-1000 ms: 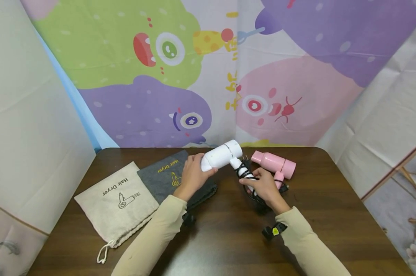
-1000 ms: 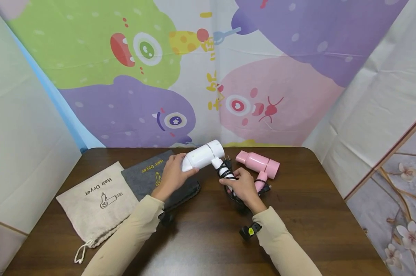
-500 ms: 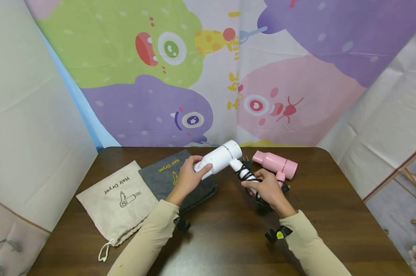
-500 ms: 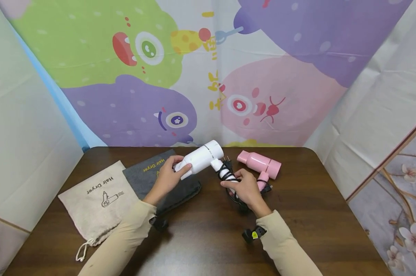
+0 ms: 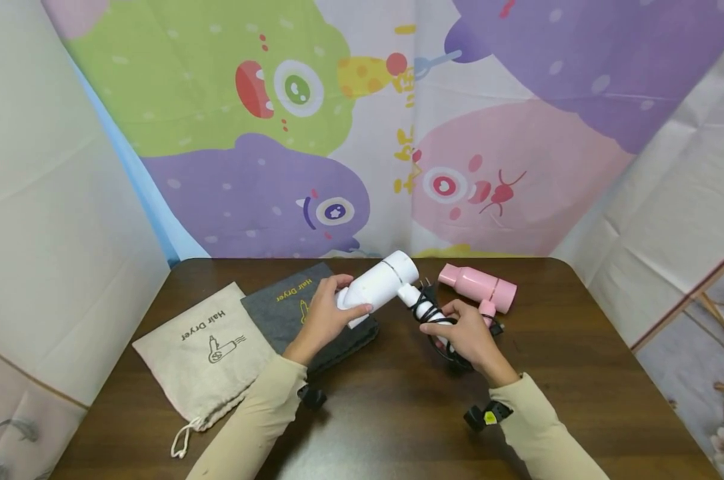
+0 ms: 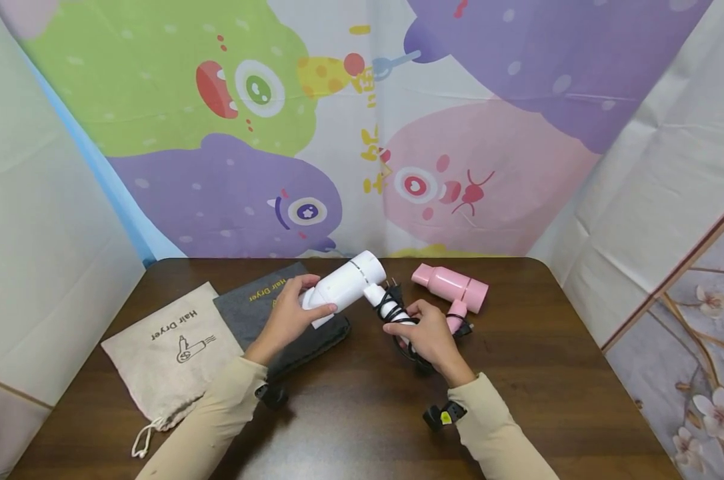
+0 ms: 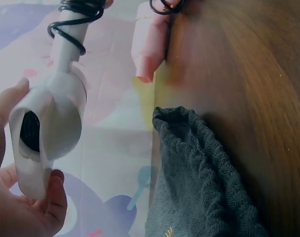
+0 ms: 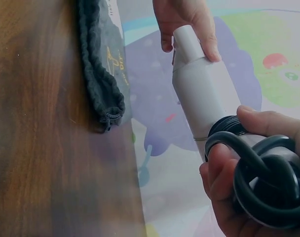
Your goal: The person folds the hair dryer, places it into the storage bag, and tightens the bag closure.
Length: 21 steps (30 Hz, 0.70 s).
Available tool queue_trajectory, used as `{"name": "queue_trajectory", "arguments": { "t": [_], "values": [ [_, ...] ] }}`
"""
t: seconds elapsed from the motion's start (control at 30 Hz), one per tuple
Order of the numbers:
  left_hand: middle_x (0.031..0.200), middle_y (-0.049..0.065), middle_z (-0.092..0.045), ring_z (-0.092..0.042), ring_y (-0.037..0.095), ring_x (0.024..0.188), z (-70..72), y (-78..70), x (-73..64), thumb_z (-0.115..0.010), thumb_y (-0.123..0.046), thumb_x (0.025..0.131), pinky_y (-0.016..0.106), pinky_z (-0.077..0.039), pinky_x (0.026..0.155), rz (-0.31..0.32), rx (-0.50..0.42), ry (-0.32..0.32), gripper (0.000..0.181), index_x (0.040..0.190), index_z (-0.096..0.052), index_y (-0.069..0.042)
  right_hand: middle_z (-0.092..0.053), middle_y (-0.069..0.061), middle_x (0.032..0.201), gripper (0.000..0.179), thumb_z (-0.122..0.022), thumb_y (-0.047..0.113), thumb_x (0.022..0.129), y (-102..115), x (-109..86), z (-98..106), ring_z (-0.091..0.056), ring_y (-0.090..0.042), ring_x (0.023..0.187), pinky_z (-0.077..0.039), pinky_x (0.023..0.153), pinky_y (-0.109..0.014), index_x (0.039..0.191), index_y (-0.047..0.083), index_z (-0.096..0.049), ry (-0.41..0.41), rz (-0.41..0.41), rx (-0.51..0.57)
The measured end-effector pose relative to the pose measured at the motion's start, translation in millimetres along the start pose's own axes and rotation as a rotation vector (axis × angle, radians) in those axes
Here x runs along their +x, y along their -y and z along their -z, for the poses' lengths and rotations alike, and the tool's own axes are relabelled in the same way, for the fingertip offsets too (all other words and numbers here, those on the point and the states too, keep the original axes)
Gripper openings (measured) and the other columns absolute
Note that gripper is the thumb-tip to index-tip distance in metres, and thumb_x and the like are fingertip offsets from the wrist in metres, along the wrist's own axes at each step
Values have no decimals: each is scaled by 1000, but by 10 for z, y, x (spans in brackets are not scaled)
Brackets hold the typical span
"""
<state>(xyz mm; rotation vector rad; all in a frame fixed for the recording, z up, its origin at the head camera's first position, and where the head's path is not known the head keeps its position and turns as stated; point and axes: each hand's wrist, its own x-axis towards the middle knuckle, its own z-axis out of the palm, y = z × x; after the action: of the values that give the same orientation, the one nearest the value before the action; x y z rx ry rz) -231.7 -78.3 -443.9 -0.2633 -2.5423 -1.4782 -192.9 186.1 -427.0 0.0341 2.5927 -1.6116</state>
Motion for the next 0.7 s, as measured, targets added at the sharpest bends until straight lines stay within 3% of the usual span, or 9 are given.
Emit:
{"name": "queue_trajectory", "arguments": {
  "t": [0.2,0.33,0.5,0.7],
  "values": [
    [110,14,-63,-61,27,97,62,-2,59,-72,-27,87,32,-48,81,52,-105,80,45,124,-59,-4,-64,-7,68,44,-83,22,76,-10,-38,28,-61,-15,54,-52,55,-29,100,-2,-54,48,-2,-6],
    [109,12,-67,-63,24,96,123,2,101,-65,-32,93,28,-49,76,96,-89,170,38,122,-63,-8,-65,-7,70,45,-84,22,74,-13,-57,35,-61,-15,55,-52,55,-29,100,-2,-55,66,14,-27],
    [109,16,-67,-63,19,89,146,34,130,-61,-34,95,26,-50,71,137,-90,322,43,130,-58,-9,-66,-8,72,45,-85,20,73,-21,-73,30,-61,-15,55,-52,54,-29,100,-3,-56,100,33,-34],
    [111,21,-63,-64,16,78,149,60,94,-57,-32,98,31,-54,64,180,-217,522,57,146,-39,-7,-65,-9,76,44,-85,21,72,-21,-87,22,-61,-16,57,-51,56,-30,99,-1,-58,143,72,-70]
  ]
}}
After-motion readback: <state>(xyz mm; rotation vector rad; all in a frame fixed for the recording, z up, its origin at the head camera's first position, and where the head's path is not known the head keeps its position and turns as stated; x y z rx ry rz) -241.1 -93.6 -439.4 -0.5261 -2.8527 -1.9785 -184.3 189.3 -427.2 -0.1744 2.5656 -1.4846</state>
